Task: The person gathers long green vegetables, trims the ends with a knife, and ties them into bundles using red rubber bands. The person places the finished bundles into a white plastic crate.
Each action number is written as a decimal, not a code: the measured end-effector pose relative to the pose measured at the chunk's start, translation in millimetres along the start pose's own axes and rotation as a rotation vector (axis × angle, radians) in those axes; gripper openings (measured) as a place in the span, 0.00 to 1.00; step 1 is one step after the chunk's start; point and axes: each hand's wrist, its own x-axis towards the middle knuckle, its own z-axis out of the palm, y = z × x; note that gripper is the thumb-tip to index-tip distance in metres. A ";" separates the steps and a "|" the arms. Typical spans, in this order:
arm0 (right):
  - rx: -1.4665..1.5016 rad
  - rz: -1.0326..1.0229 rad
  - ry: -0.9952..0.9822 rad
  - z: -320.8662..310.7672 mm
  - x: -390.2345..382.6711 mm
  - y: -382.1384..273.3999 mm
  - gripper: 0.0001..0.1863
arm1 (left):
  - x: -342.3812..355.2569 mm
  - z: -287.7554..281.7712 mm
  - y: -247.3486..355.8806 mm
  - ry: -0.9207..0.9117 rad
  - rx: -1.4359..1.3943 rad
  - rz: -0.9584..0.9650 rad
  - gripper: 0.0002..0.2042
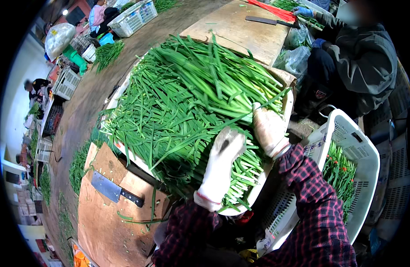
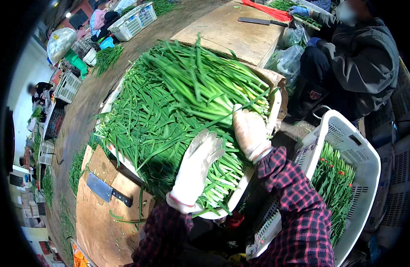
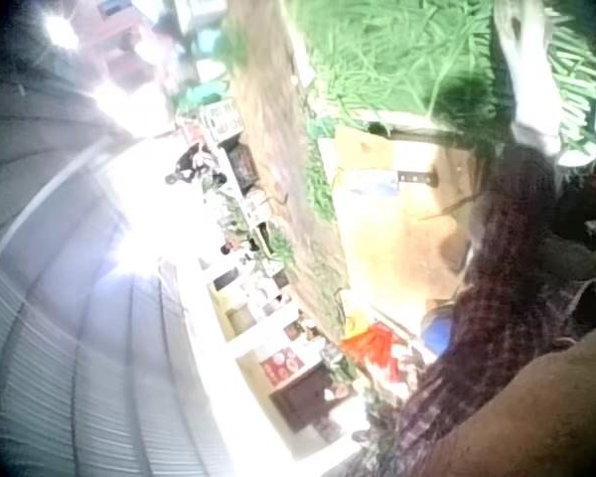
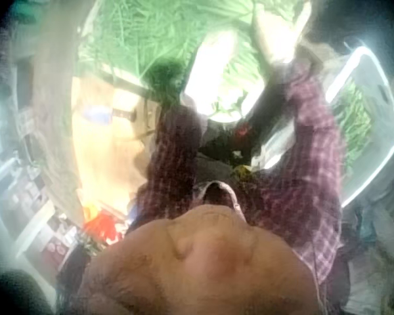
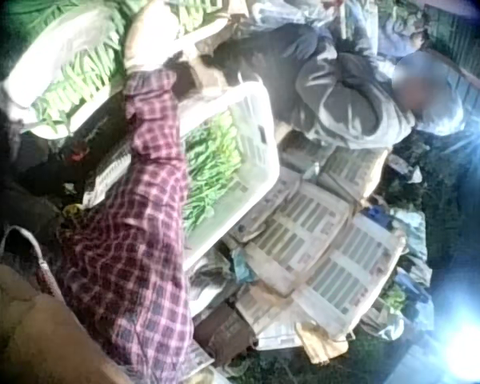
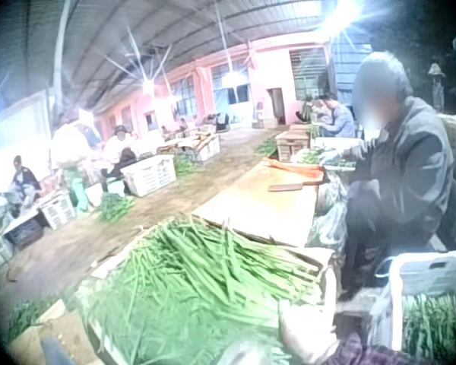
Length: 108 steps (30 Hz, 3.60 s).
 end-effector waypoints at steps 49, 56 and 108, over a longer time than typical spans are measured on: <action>0.326 0.284 -0.519 -76.6 74.8 1.4 0.43 | 2.1 -26.3 9.0 -0.053 -0.806 -0.371 0.09; 0.268 -0.075 -0.053 -144.2 6.5 -53.7 0.31 | -48.3 -20.6 19.6 -0.074 -0.350 -0.340 0.16; 0.609 0.096 0.051 -210.9 -101.3 -86.0 0.25 | -180.4 -77.9 -20.7 0.218 -0.409 -0.134 0.20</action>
